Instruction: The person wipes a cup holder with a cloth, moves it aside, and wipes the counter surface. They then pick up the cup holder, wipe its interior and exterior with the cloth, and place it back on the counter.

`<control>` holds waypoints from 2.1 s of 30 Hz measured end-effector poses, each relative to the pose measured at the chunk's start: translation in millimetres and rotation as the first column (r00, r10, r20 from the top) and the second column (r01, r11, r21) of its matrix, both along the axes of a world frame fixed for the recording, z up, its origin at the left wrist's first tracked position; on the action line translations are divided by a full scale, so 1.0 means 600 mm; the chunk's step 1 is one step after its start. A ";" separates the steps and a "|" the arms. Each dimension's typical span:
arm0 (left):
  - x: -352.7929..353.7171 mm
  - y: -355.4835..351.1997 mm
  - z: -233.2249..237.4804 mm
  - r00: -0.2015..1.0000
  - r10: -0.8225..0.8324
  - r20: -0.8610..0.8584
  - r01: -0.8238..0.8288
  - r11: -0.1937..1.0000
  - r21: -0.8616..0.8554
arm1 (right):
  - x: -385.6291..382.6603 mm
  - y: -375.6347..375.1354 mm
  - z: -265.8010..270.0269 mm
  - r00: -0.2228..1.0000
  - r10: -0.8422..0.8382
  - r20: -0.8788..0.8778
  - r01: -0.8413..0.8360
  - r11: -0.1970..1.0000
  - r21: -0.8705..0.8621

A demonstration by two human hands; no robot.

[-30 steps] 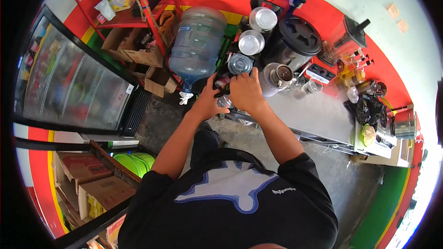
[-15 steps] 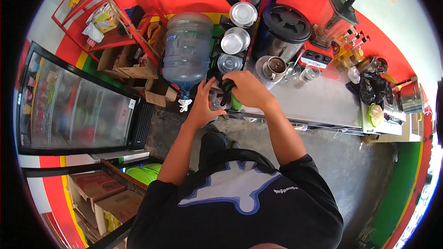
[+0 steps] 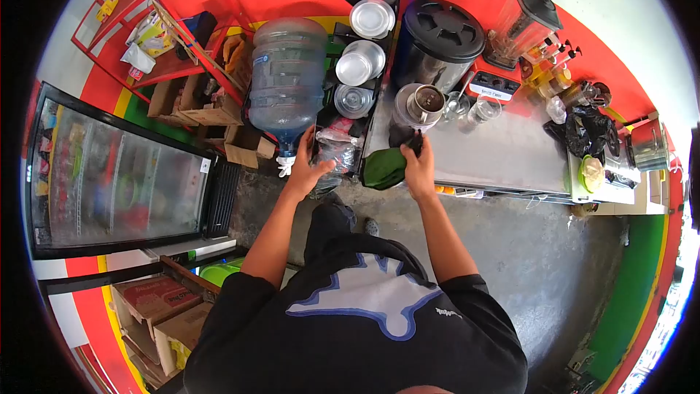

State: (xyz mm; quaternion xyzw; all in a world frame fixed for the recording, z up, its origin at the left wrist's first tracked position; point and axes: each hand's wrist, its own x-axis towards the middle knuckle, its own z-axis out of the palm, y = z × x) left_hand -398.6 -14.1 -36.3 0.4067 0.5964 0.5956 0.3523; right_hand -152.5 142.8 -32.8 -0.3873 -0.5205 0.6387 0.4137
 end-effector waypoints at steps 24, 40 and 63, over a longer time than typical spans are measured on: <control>-0.143 0.146 0.054 0.985 0.050 0.167 -0.024 0.988 -0.156 | -0.126 -0.067 -0.116 0.941 -0.267 -0.207 0.015 0.645 -0.764; -0.259 0.651 0.132 0.863 -0.489 0.126 0.481 0.872 0.090 | -0.199 -0.195 -0.037 0.678 -0.506 -0.533 -0.197 0.574 -0.795; -0.294 0.519 0.166 0.896 -0.290 0.338 0.300 0.954 0.021 | -0.127 -0.171 -0.006 0.472 -0.633 -0.613 -0.085 0.660 -0.747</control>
